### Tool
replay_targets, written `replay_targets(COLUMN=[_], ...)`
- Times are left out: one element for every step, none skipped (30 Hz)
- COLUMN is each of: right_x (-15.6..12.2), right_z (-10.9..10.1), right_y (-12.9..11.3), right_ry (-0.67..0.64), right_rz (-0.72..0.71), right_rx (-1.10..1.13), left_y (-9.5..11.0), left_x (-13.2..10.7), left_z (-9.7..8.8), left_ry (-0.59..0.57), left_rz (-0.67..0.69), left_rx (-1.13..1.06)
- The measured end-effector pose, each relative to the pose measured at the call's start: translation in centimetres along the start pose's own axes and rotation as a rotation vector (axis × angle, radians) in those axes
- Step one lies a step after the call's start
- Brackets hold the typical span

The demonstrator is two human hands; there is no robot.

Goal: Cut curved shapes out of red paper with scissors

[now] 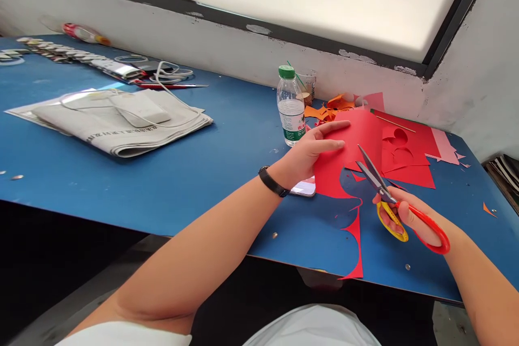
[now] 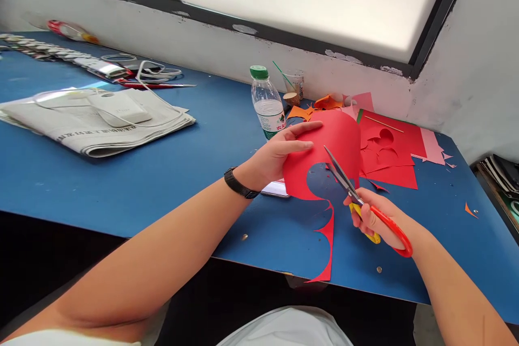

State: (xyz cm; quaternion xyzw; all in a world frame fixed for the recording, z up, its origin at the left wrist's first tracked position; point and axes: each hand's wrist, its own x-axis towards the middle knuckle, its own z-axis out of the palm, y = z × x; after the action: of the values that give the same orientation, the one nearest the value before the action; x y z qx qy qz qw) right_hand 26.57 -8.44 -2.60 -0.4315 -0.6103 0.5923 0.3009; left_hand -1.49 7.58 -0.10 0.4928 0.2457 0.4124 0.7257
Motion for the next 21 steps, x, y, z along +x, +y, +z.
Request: replay_targets(right_x=[0.0,0.0,-0.1,-0.1,-0.1,-0.2,-0.2,-0.3,-0.4,-0.4,-0.5,-0.6,-0.6,-0.6,-0.6,-0.6,-0.6,-0.6,-0.7,-0.7,-0.8], right_z=[0.0,0.0,0.0,-0.1,-0.1,-0.2,-0.2,-0.2,-0.1,0.0,0.2,0.3,0.5,0.7,0.9,1.0,1.1,1.2,1.3,1.4,1.4], right_y=[0.0,-0.1,0.0,0.0,0.1,0.2,0.3,0.3,0.3,0.2,0.1,-0.1,-0.4,-0.6,-0.9,-1.1,-1.3,-1.4,-1.5,-1.6,-1.6], right_ry=[-0.012,-0.027,-0.041,-0.055,-0.064,-0.07,-0.075,-0.077,-0.077,-0.077,-0.076,-0.075,-0.069,-0.063,-0.058,-0.057,-0.06,-0.062,-0.063,-0.062,-0.064], right_rz=[0.005,0.012,0.018,0.021,0.019,0.019,0.021,0.029,0.04,0.051,0.059,0.067,0.072,0.076,0.079,0.084,0.086,0.089,0.09,0.09,0.092], right_rx=[0.005,0.011,0.014,0.017,0.018,0.016,0.013,0.014,0.02,0.029,0.04,0.052,0.062,0.069,0.072,0.072,0.069,0.069,0.071,0.073,0.073], left_y=[0.1,0.2,0.3,0.4,0.6,0.7,0.9,1.0,1.1,1.3,1.4,1.6,1.7,1.9,2.0,2.2,2.3,2.5,2.6,2.7,2.8], left_x=[0.0,0.0,-0.1,-0.1,-0.2,-0.3,-0.4,-0.5,-0.7,-0.8,-0.9,-1.0,-1.1,-1.2,-1.3,-1.4,-1.5,-1.5,-1.6,-1.6,-1.7], left_z=[0.0,0.0,0.0,0.1,0.1,0.1,0.1,0.0,0.0,-0.1,-0.1,-0.1,-0.2,-0.2,-0.2,-0.2,-0.2,-0.2,-0.3,-0.3,-0.3], left_ry=[-0.013,-0.028,-0.048,-0.072,-0.097,-0.122,-0.143,-0.158,-0.164,-0.168,-0.171,-0.174,-0.18,-0.187,-0.194,-0.2,-0.206,-0.209,-0.212,-0.214,-0.218], left_rz=[-0.008,-0.011,-0.016,-0.021,-0.026,-0.03,-0.036,-0.043,-0.05,-0.056,-0.06,-0.061,-0.061,-0.057,-0.051,-0.045,-0.041,-0.042,-0.045,-0.047,-0.044], left_rx=[-0.002,0.001,0.007,0.018,0.034,0.055,0.079,0.104,0.128,0.151,0.175,0.2,0.227,0.253,0.277,0.298,0.316,0.333,0.349,0.369,0.391])
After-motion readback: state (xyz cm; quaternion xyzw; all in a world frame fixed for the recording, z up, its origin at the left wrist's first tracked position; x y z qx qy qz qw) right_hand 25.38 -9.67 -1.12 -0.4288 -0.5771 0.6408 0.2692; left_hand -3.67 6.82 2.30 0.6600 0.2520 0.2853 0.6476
